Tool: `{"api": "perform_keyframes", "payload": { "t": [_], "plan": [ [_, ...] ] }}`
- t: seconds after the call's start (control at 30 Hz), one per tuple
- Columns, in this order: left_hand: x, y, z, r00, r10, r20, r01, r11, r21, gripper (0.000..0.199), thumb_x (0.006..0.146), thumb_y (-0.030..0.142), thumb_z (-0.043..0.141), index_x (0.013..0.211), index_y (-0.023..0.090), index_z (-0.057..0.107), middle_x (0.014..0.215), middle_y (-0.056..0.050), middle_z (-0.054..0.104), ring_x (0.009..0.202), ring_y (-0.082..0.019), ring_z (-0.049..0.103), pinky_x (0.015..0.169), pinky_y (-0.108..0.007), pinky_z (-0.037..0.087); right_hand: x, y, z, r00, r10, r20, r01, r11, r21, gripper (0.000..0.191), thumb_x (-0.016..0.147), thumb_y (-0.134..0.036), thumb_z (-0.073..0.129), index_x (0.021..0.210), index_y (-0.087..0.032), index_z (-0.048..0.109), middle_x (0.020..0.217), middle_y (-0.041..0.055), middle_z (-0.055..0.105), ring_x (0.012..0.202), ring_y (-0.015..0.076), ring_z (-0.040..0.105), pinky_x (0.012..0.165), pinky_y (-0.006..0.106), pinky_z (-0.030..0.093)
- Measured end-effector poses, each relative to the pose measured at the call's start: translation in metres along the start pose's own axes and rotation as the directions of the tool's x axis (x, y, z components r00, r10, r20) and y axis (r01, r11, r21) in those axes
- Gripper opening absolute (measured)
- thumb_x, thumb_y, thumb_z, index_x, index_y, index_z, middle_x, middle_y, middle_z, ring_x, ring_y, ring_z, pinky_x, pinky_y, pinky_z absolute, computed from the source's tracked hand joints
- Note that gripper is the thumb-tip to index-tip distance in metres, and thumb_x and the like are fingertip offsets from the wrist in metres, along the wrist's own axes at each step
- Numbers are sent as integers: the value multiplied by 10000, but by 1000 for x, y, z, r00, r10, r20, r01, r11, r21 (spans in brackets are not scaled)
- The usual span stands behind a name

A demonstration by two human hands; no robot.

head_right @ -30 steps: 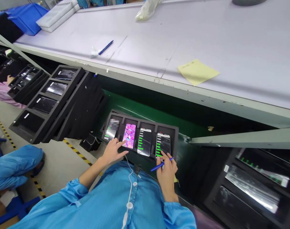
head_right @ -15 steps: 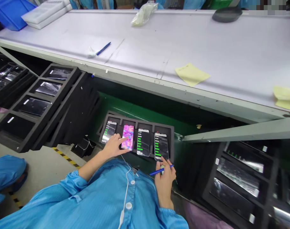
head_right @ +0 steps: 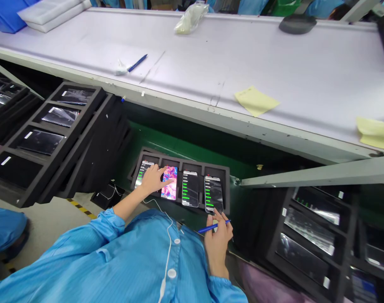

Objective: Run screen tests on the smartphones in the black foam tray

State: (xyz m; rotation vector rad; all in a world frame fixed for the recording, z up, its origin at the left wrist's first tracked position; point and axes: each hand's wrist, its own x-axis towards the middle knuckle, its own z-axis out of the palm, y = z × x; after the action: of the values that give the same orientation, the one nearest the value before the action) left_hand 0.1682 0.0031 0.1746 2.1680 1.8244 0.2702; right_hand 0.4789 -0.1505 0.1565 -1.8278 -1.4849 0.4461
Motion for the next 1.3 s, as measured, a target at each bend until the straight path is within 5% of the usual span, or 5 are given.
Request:
{"api": "perform_keyframes", "payload": {
  "t": [0.63,1.3],
  "plan": [
    [-4,1,-7,990,-46,134,39,998,57,839,1011,810,555,1631,245,570,1246,-173,645,1212,-375,590,1039,-454,477,-1,-6,-1,992,121,-25,-121,993,17,390,1049,-610,495,957,-244,593,1306,189,739,1402,380,529,1172,575,336],
    [-2,-3,-5,992,-40,117,36,999,36,904,999,812,572,1690,235,483,1240,-174,641,1189,-373,594,1033,-451,473,-5,-11,-1,990,143,-22,-141,989,47,355,1038,-578,519,969,-241,606,1307,197,739,1405,384,523,1169,570,330]
  ]
}}
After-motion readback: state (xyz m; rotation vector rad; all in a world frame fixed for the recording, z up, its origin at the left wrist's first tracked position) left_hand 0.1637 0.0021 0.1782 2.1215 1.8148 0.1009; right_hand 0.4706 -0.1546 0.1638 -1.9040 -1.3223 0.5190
